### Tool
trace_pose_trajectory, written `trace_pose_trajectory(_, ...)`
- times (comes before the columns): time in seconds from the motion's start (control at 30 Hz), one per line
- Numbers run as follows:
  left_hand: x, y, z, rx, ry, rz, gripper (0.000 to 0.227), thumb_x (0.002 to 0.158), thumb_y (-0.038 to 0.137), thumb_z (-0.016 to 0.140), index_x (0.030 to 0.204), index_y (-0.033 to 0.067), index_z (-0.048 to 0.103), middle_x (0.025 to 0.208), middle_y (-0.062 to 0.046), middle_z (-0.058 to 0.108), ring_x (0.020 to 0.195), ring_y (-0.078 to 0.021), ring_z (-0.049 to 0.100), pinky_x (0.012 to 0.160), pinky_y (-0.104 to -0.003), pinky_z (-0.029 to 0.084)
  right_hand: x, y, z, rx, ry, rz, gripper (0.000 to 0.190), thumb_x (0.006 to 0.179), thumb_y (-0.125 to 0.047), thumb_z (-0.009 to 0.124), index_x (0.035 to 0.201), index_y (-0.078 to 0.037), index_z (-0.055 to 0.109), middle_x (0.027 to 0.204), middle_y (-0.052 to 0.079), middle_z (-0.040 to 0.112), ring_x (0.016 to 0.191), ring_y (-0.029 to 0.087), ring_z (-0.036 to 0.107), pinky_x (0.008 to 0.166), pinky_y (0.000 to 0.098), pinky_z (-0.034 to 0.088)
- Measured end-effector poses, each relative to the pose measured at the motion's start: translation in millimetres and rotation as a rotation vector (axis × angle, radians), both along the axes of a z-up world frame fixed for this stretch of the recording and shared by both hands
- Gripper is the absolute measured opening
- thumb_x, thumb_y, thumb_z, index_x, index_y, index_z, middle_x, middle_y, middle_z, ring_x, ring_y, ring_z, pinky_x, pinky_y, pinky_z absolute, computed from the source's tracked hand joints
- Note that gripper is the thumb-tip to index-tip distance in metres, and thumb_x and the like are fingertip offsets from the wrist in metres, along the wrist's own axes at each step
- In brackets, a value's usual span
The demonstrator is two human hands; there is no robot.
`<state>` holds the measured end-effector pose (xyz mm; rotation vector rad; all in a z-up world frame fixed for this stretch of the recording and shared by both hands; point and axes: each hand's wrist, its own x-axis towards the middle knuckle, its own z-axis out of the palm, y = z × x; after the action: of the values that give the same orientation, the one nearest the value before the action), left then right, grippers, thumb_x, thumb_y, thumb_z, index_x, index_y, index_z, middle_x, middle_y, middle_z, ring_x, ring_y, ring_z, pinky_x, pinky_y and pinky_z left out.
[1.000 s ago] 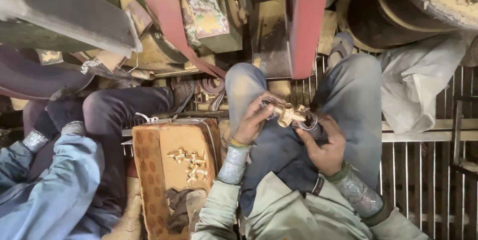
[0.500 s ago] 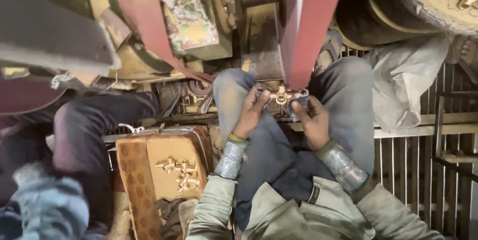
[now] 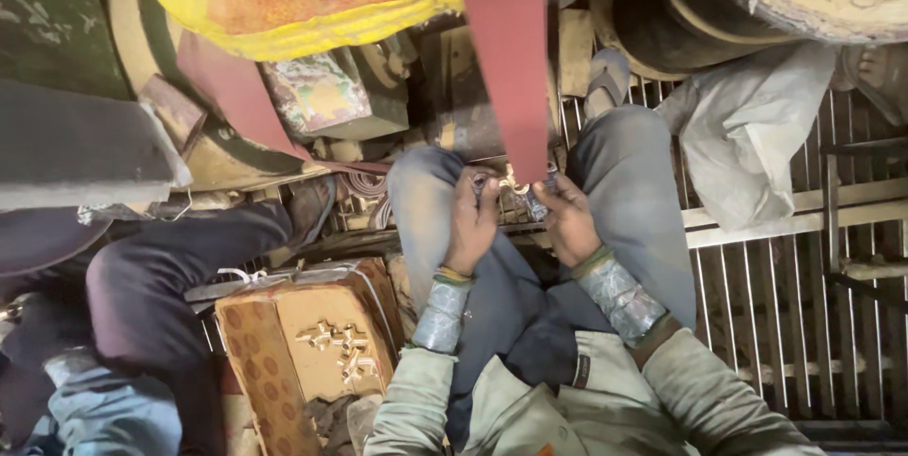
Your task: The person sits on the floor and repeatedly presses small brass-colored metal parts against a moving belt sander to smooth their surfaces. They rotate each part to treat different sides, then place the finished pieces into a nearby container.
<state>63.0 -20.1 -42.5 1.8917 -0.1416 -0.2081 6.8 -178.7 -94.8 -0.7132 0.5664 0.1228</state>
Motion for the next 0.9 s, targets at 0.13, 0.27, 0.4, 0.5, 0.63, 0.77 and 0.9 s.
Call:
trace_pose_trajectory(0.13, -1.9, -4.2, -0.3, 0.032, -0.064, 0.024, 0.019, 0.107, 0.019, 0.053, 0.11, 0.0008, 0.059, 0.096, -0.014, 0.066, 0.091, -0.0262, 0.065, 0.085, -0.037, 0.052, 5.1, -4.1, -8.2, 0.019, 0.043, 0.022, 0.028, 0.103, -0.007, 0.065, 0.13, -0.003, 0.064, 0.114, 0.0, 0.068, 0.097, 0.008, 0.058, 0.076, 0.0272, 0.04)
trace_pose_trajectory(0.27, -8.4, 8.0, 12.4, -0.119, -0.01, -0.017, 0.021, 0.108, 0.019, 0.054, 0.12, 0.0013, 0.057, 0.109, -0.012, 0.064, 0.103, -0.0215, 0.061, 0.093, -0.034, 0.049, -4.5, -4.1, 17.3, -0.105, -0.057, 0.065, 0.031, 0.096, -0.01, 0.068, 0.126, -0.003, 0.063, 0.11, -0.001, 0.069, 0.101, 0.01, 0.064, 0.088, 0.0257, 0.052)
trace_pose_trajectory(0.4, -31.4, 35.3, 33.7, -0.374, 0.214, -0.102, 0.03, 0.108, 0.022, 0.051, 0.131, 0.0027, 0.055, 0.118, -0.007, 0.06, 0.112, -0.0166, 0.055, 0.096, -0.03, 0.044, -44.5, -7.0, 56.0, -0.451, -0.249, 0.183, 0.03, 0.098, -0.008, 0.072, 0.125, 0.001, 0.063, 0.112, 0.003, 0.071, 0.102, 0.01, 0.065, 0.089, 0.0257, 0.054)
trace_pose_trajectory(0.5, -36.8, 42.4, 42.1, -0.418, 0.195, -0.143, 0.031, 0.109, 0.024, 0.051, 0.132, 0.0027, 0.053, 0.12, -0.006, 0.059, 0.116, -0.0156, 0.055, 0.102, -0.028, 0.043, -59.8, -0.6, 72.6, -0.603, -0.334, 0.135, 0.033, 0.095, -0.006, 0.074, 0.126, 0.002, 0.063, 0.114, 0.004, 0.071, 0.101, 0.01, 0.066, 0.087, 0.0251, 0.054)
trace_pose_trajectory(0.63, -32.7, 39.9, 40.0, -0.44, 0.156, -0.155, 0.03, 0.108, 0.024, 0.051, 0.129, 0.0022, 0.053, 0.118, -0.007, 0.059, 0.116, -0.0151, 0.055, 0.104, -0.028, 0.042, -55.1, -0.1, 78.2, -0.626, -0.294, 0.139, 0.031, 0.094, -0.005, 0.074, 0.123, 0.001, 0.064, 0.11, 0.003, 0.071, 0.097, 0.01, 0.065, 0.085, 0.0255, 0.055)
trace_pose_trajectory(0.77, -20.9, 35.4, 22.0, -0.401, 0.141, -0.127, 0.026, 0.111, 0.025, 0.05, 0.123, 0.0025, 0.056, 0.113, -0.005, 0.059, 0.111, -0.0132, 0.054, 0.101, -0.027, 0.042, -40.8, -5.8, 68.3, -0.728, -0.327, 0.18, 0.022, 0.098, -0.008, 0.073, 0.116, 0.0, 0.065, 0.107, 0.002, 0.07, 0.097, 0.008, 0.062, 0.087, 0.0252, 0.052)
trace_pose_trajectory(0.9, -7.0, 25.0, -5.5, -0.388, 0.198, -0.055, 0.025, 0.109, 0.028, 0.052, 0.117, 0.0047, 0.057, 0.105, -0.003, 0.058, 0.102, -0.0112, 0.053, 0.094, -0.026, 0.043, -21.0, -8.7, 43.9, -0.84, -0.258, 0.207, 0.019, 0.098, -0.013, 0.073, 0.111, -0.002, 0.066, 0.099, 0.001, 0.068, 0.09, 0.007, 0.059, 0.081, 0.0255, 0.05)
